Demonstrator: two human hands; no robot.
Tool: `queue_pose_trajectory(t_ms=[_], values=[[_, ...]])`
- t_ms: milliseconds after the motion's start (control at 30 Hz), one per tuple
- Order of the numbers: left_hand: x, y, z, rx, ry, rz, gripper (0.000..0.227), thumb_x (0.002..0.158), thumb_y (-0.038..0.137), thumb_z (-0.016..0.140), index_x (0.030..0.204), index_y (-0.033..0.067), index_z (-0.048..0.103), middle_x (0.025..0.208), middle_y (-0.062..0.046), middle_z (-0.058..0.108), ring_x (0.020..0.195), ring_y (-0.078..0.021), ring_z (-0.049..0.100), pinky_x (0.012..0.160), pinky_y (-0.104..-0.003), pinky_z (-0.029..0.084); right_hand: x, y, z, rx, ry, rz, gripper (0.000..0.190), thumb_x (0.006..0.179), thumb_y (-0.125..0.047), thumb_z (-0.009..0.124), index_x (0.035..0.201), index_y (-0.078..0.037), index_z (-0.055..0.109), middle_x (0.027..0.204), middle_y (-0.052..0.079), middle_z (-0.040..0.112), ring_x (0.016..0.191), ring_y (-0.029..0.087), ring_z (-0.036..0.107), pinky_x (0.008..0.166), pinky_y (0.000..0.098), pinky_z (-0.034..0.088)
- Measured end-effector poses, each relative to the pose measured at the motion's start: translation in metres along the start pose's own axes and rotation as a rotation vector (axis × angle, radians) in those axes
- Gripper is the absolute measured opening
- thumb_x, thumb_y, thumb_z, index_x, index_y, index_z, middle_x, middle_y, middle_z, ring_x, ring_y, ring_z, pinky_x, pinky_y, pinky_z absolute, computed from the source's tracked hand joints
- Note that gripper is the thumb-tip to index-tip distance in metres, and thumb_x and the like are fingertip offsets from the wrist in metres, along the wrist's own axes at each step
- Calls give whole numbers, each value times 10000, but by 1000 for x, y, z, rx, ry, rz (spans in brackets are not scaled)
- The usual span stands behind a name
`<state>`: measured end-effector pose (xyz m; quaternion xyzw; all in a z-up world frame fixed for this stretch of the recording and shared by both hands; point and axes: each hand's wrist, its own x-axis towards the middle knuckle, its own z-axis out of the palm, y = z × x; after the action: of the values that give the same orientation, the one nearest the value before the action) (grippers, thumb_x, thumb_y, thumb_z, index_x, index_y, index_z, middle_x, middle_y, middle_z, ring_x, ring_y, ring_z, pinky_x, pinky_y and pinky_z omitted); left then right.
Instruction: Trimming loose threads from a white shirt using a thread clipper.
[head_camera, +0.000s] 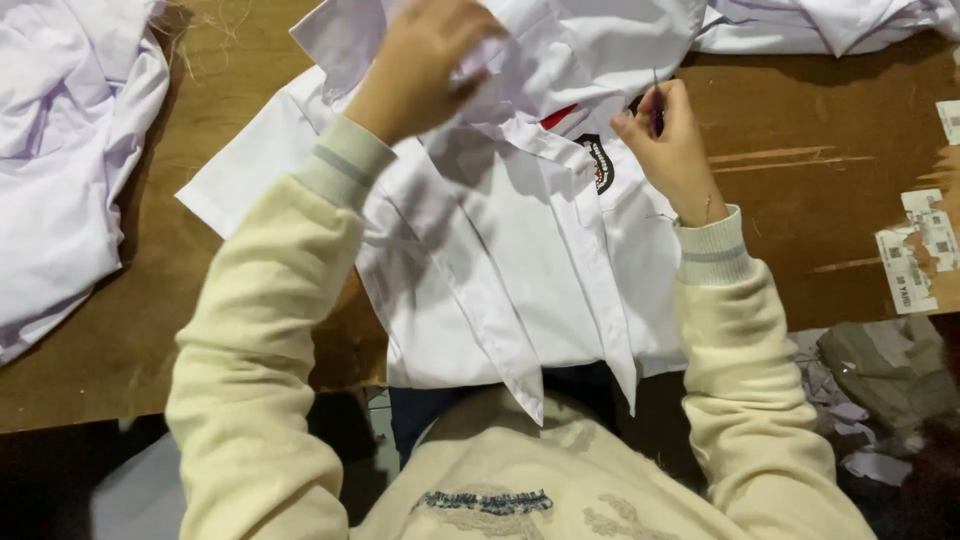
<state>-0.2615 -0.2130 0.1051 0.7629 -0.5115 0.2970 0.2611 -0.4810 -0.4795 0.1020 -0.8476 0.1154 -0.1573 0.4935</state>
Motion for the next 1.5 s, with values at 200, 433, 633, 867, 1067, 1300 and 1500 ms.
queue_pose_trajectory(t_ms=[200, 433, 633, 867, 1067, 1300, 1500], values=[[-29, 42, 80, 23, -439, 299, 500, 870, 314, 813, 1304, 146, 631, 1232, -67, 678, 1293, -304, 566, 1113, -733, 263, -27, -17, 7, -220, -244, 413, 370, 1001, -241, 692, 1071, -138, 343, 1053, 29, 631, 731, 149, 705, 720, 286, 498], [-26, 1, 81, 218, -203, 272, 58, 946, 208, 733, 941, 210, 675, 943, -20, 633, 974, -277, 578, 1048, -592, 399, -44, -4, 20, -208, -297, 240, 450, 883, -142, 779, 1075, -117, 373, 914, -22, 635, 776, 106, 532, 759, 295, 424], [-20, -35, 77, 406, -117, 287, 122, 881, 205, 763, 899, 245, 649, 924, -12, 565, 920, -277, 561, 902, -473, 451, -25, -8, 18, -16, -318, 183, 310, 959, -89, 665, 1021, -138, 365, 957, -13, 557, 882, 59, 492, 853, 226, 432], [-39, -59, 97, 182, -288, -31, 155, 856, 182, 750, 946, 307, 737, 972, -31, 606, 942, -342, 554, 763, -545, 369, 0, 19, 25, 197, -332, 196, 395, 946, -46, 713, 1057, -152, 349, 979, -3, 587, 977, 50, 565, 928, 217, 484], [-12, -2, 19, -259, -804, -342, 658, 777, 5, 647, 1373, 265, 552, 1327, -101, 471, 1280, -331, 449, 1106, -794, -48, 1, 30, 32, 123, -421, 268, 392, 913, -108, 755, 1026, -146, 381, 975, 2, 654, 924, 39, 537, 930, 205, 428], [-42, 78, 60, -105, 10, 55, 342, 835, -14, 671, 1138, 135, 617, 1284, -132, 499, 1161, -331, 492, 992, -483, 391, 1, 45, 28, 191, -449, 285, 341, 943, -62, 712, 1044, -134, 393, 1011, 17, 637, 968, 44, 554, 936, 207, 460], [-62, 82, 103, -523, -169, 29, 200, 934, 242, 755, 1033, 145, 611, 965, -28, 603, 921, -275, 627, 816, -409, 521, 9, 93, 29, 311, -475, 156, 460, 889, -3, 777, 1167, -101, 425, 1050, 92, 667, 807, 97, 678, 736, 213, 539]])
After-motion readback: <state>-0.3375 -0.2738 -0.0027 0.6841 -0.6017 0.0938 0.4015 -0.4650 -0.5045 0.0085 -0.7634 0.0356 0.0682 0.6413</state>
